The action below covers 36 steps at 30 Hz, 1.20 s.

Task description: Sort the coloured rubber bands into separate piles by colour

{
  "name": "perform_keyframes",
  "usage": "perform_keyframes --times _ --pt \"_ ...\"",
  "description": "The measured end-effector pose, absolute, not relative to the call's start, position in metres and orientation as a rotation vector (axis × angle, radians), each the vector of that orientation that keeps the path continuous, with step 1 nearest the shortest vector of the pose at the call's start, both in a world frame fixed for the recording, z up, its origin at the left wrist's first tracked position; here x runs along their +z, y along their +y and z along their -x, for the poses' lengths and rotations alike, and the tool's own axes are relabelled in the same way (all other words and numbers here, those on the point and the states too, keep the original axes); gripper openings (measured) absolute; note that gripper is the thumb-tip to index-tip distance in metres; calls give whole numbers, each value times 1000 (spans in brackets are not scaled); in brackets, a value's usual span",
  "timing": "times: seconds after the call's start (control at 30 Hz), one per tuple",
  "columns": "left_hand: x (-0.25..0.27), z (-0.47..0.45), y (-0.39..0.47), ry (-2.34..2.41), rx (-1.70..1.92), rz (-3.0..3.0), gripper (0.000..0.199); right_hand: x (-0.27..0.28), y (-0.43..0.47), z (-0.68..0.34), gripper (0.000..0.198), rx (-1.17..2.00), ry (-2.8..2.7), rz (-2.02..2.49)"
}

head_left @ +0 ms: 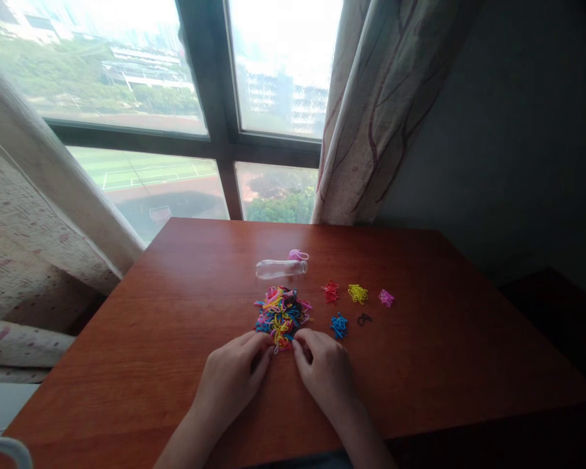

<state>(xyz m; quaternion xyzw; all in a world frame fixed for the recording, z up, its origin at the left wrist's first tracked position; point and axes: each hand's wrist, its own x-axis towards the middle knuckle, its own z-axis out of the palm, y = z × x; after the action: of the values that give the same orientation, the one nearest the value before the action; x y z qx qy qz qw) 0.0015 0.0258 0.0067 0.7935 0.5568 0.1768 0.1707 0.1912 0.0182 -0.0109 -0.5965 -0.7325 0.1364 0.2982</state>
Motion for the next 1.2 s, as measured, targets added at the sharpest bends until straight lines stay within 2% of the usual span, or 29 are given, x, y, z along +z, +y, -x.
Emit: perform_keyframes --times 0.87,1.2 --pt "6 0 25 1522 505 -2283 13 -11 13 -194 13 477 -1985 1427" --pt "6 -2 25 1537 500 -2288 13 -14 14 -196 17 422 -1869 1386"
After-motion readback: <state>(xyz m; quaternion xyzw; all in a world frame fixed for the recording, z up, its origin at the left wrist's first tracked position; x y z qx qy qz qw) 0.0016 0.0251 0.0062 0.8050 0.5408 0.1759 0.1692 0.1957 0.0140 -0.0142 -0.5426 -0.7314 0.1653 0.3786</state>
